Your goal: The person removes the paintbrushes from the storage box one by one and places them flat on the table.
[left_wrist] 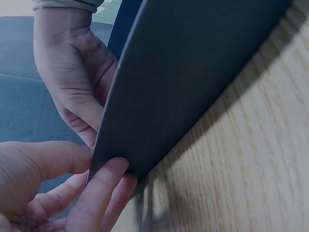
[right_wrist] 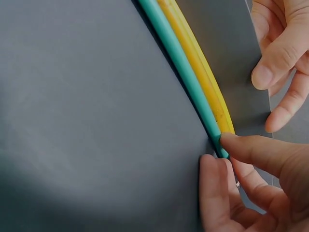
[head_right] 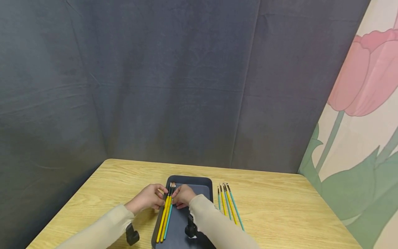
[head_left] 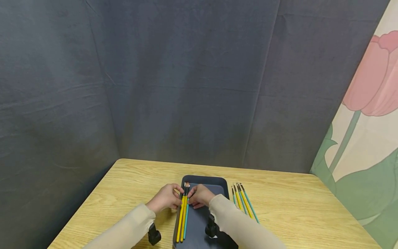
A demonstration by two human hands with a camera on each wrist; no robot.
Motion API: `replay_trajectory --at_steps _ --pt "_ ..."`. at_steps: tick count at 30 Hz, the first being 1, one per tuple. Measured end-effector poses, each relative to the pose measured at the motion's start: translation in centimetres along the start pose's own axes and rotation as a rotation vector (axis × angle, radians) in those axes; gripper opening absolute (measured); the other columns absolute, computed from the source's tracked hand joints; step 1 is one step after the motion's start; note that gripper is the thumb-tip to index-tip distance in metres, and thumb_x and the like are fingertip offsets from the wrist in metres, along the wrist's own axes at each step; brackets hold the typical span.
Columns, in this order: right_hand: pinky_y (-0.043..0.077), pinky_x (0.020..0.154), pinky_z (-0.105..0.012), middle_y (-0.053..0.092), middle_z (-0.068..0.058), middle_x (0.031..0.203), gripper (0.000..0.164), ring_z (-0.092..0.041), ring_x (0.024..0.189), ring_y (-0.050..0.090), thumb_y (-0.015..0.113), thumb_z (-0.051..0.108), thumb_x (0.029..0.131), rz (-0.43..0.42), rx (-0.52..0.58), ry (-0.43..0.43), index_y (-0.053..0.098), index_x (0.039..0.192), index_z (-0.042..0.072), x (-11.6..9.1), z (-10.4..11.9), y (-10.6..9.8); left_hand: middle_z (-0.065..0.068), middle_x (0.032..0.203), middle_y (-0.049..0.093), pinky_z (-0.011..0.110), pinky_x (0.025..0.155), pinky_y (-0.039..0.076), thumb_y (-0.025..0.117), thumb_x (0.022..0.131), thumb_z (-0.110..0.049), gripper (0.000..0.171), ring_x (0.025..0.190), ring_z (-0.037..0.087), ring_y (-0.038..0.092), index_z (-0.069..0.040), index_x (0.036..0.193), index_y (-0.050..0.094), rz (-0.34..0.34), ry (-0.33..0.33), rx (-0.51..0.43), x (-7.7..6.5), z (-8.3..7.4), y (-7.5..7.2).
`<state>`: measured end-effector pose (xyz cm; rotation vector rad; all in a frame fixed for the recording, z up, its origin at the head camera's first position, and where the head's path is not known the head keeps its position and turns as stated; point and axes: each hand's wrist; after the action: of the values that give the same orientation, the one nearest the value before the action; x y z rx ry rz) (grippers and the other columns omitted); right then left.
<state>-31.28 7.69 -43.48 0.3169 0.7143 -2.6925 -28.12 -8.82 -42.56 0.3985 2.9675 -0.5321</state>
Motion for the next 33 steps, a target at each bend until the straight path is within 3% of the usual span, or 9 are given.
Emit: replay_trajectory --at_steps 33 --pt "0.058 0.057 -0.037 0.052 -0.006 0.068 0.017 -0.018 0.057 0.052 0.073 -0.011 0.074 -0.005 -0.111 0.013 0.061 0.081 -0.001 0.0 1.2 0.2 0.01 0.079 0.054 0.031 0.054 0.054 0.066 0.075 0.015 0.037 0.061 0.017 0.055 0.007 0.11 0.057 -0.005 0.002 0.008 0.1 0.2 0.1"
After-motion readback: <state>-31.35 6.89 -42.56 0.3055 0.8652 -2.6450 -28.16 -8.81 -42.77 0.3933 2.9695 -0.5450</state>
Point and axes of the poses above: each hand's wrist, its own x-axis towards the middle knuckle, its own y-axis out of the palm, z = x × y
